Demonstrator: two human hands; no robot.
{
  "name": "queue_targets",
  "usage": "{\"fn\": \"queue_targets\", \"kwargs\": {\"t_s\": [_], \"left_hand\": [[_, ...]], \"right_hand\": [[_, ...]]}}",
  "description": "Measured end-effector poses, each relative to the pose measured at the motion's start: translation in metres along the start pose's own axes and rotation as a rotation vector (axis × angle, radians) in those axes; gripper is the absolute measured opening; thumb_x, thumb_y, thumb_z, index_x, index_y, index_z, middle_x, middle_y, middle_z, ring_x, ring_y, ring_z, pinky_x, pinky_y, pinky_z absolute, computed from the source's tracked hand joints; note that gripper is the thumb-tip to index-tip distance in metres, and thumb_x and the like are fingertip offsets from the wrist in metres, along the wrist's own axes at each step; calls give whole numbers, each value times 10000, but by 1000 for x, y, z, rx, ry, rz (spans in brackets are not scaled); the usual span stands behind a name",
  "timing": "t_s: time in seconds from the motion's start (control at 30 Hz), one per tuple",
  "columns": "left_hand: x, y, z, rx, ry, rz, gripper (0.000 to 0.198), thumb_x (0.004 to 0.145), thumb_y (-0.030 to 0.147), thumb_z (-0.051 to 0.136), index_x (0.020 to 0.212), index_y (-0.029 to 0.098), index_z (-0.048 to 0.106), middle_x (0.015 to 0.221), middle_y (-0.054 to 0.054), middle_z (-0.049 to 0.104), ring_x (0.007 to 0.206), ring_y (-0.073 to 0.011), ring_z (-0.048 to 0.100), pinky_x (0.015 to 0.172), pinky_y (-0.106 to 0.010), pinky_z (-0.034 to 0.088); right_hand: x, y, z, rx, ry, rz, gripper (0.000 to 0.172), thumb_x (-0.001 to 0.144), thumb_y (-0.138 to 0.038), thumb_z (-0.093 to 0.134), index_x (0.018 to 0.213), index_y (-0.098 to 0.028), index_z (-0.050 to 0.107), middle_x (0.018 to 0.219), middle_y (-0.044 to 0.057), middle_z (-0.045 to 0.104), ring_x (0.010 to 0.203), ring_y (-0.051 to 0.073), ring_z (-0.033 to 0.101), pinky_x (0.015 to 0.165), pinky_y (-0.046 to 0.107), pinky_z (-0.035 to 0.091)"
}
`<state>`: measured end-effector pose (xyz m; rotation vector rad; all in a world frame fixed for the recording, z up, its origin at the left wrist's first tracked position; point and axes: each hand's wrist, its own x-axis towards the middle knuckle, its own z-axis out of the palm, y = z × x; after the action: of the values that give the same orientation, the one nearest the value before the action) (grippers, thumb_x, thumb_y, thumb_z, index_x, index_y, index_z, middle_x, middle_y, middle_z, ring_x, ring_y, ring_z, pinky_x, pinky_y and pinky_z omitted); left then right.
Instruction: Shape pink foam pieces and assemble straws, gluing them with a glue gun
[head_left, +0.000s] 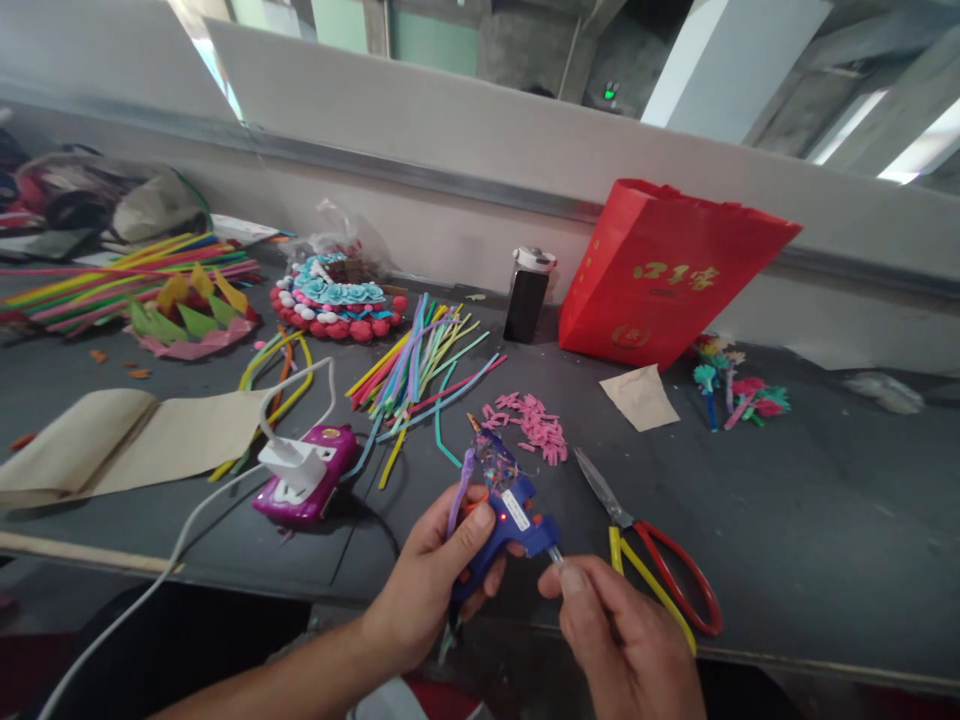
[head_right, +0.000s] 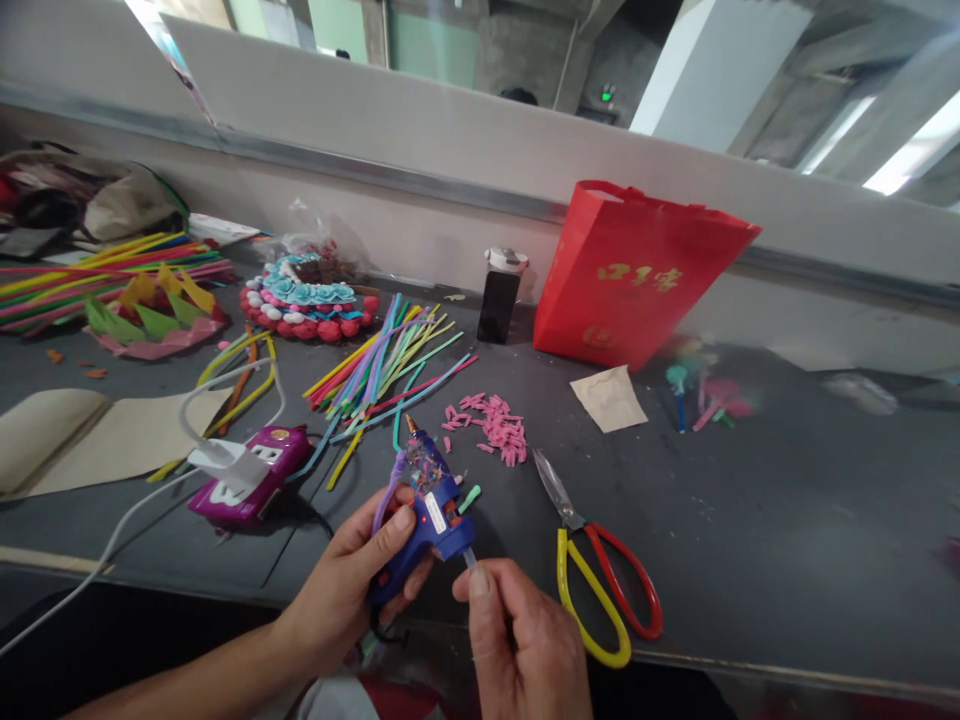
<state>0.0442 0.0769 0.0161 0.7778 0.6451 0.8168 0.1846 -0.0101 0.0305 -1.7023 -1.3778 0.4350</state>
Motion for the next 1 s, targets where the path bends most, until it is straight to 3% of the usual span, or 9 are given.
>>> {"fn": "queue_targets", "kwargs": {"t_s": [0.2, 0.4, 0.53, 0.73, 1.0], "left_hand": [[1, 0, -3, 20, -41, -13, 272, 852, 419, 614, 932, 191, 489, 536, 42, 543, 403, -56, 420, 342, -110, 303], [1, 0, -3, 22, -25, -5, 294, 837, 421, 632, 937, 188, 481, 602, 31, 563, 419, -50, 435, 344, -108, 302], [2, 0, -4, 27, -32, -8, 297, 840, 422, 630, 928, 182, 477, 631, 15, 579, 449, -58, 465, 347, -104, 315], [2, 1, -5, 38, -29, -13, 291, 849, 411, 622, 944, 183, 470, 717, -14, 625, 471, -59, 481, 344, -105, 310], [2, 4, -3, 69, 12, -20, 312, 842, 429, 622, 961, 182, 472, 715, -14, 626, 446, -53, 453, 341, -109, 282]], "right_hand": [[2, -7, 1, 344, -150, 287, 461, 897, -562, 440, 702, -178, 603, 429, -73, 306, 367, 76, 299, 343, 172, 255], [5, 0, 1, 664, -319, 552, 505, 829, -653, 504, 721, -163, 563, 421, -105, 281, 357, 43, 221, 341, 149, 245], [8, 10, 3, 874, -407, 637, 482, 811, -631, 558, 714, -159, 560, 420, -116, 287, 330, 29, 200, 306, 138, 252], [9, 10, 5, 954, -421, 662, 439, 829, -583, 572, 720, -158, 562, 419, -120, 285, 329, 24, 187, 309, 132, 239], [9, 3, 0, 430, -272, 373, 467, 891, -578, 454, 817, -146, 615, 449, -73, 373, 378, 65, 310, 370, 175, 257]]}}
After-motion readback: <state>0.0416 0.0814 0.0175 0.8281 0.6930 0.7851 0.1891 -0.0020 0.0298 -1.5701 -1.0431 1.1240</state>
